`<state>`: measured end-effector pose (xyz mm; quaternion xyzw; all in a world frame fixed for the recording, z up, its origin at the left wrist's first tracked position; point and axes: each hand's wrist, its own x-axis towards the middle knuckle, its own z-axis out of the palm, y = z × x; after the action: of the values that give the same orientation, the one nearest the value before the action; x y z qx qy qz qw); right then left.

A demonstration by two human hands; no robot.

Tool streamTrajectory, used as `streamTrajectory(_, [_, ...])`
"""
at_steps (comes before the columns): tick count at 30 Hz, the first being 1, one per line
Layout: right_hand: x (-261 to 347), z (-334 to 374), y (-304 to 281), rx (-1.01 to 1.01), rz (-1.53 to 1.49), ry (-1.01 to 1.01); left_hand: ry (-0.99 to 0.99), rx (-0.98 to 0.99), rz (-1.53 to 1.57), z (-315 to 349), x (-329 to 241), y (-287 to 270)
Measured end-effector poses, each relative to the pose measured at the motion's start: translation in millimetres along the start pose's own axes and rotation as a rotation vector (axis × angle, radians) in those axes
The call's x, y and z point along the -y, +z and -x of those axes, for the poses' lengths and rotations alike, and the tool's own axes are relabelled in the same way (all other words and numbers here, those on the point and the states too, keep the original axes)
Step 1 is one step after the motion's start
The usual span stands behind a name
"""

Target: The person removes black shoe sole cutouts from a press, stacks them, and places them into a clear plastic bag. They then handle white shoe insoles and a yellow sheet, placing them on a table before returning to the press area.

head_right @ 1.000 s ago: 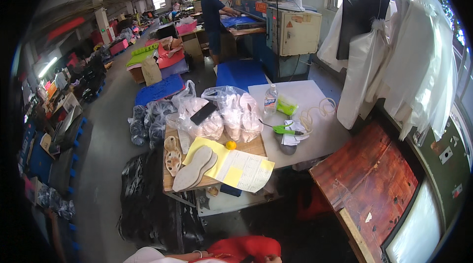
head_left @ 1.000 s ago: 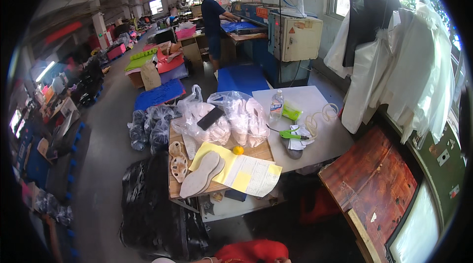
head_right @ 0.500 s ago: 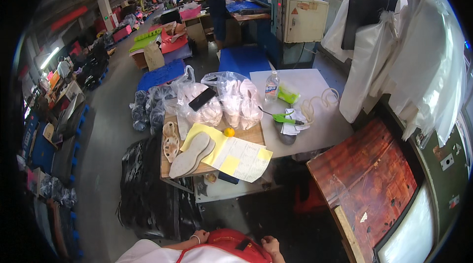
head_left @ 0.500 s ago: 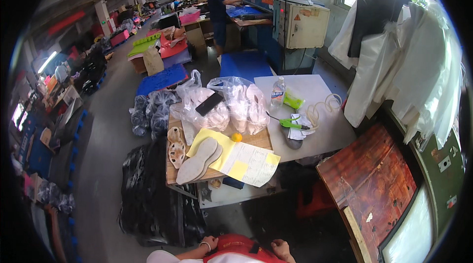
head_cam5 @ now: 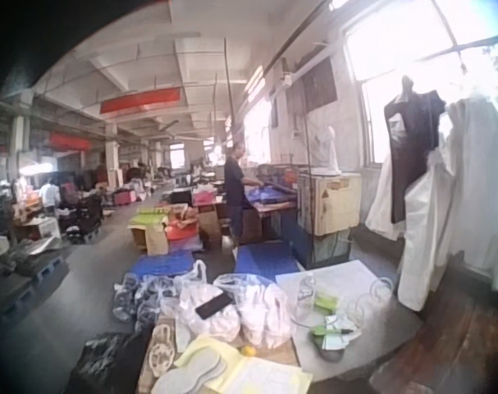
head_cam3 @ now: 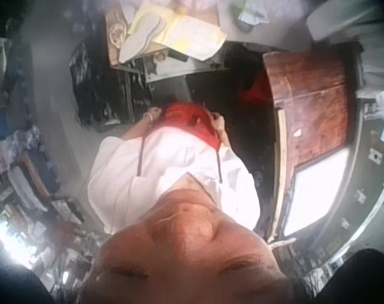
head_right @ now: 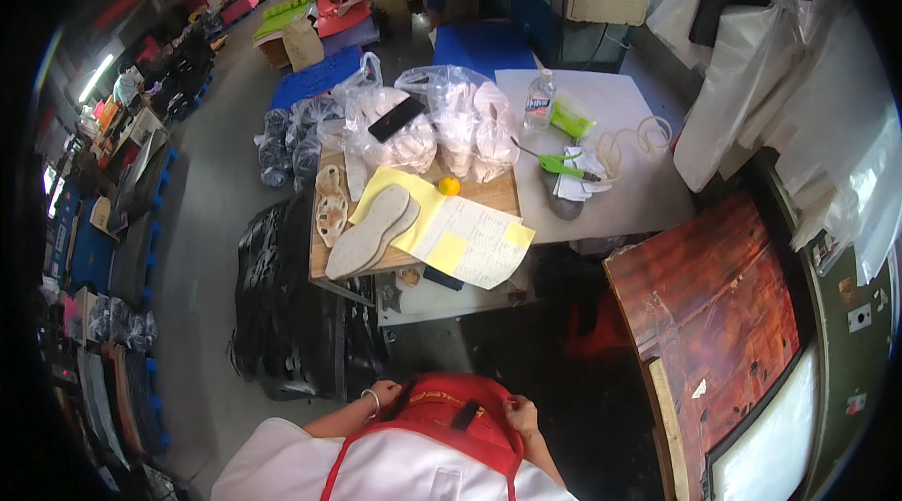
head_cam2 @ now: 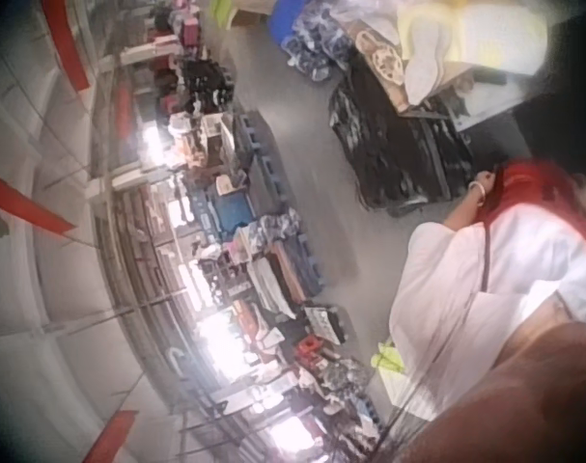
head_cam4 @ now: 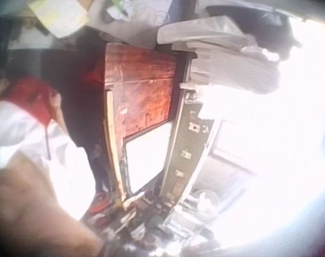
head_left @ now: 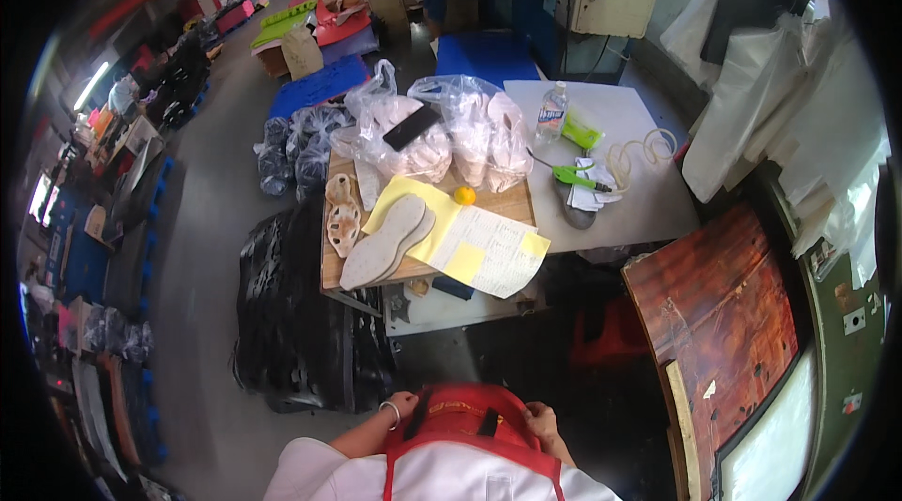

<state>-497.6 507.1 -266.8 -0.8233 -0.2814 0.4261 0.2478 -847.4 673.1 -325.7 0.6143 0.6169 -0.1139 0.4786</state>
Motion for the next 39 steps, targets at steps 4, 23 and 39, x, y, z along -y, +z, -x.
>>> streamTrajectory(4, [1,0,-1,0.026,0.009,-0.024,0.038,-0.063,-0.039,7,-1,-5])
streamTrajectory(23, [84,-45,20,-0.064,-0.049,0.035,0.738,-0.477,-0.004,-27,-148,-208])
streamTrajectory(39, [201,-102,39,-0.039,0.122,0.032,-0.014,-0.750,-0.081,-192,-155,-345])
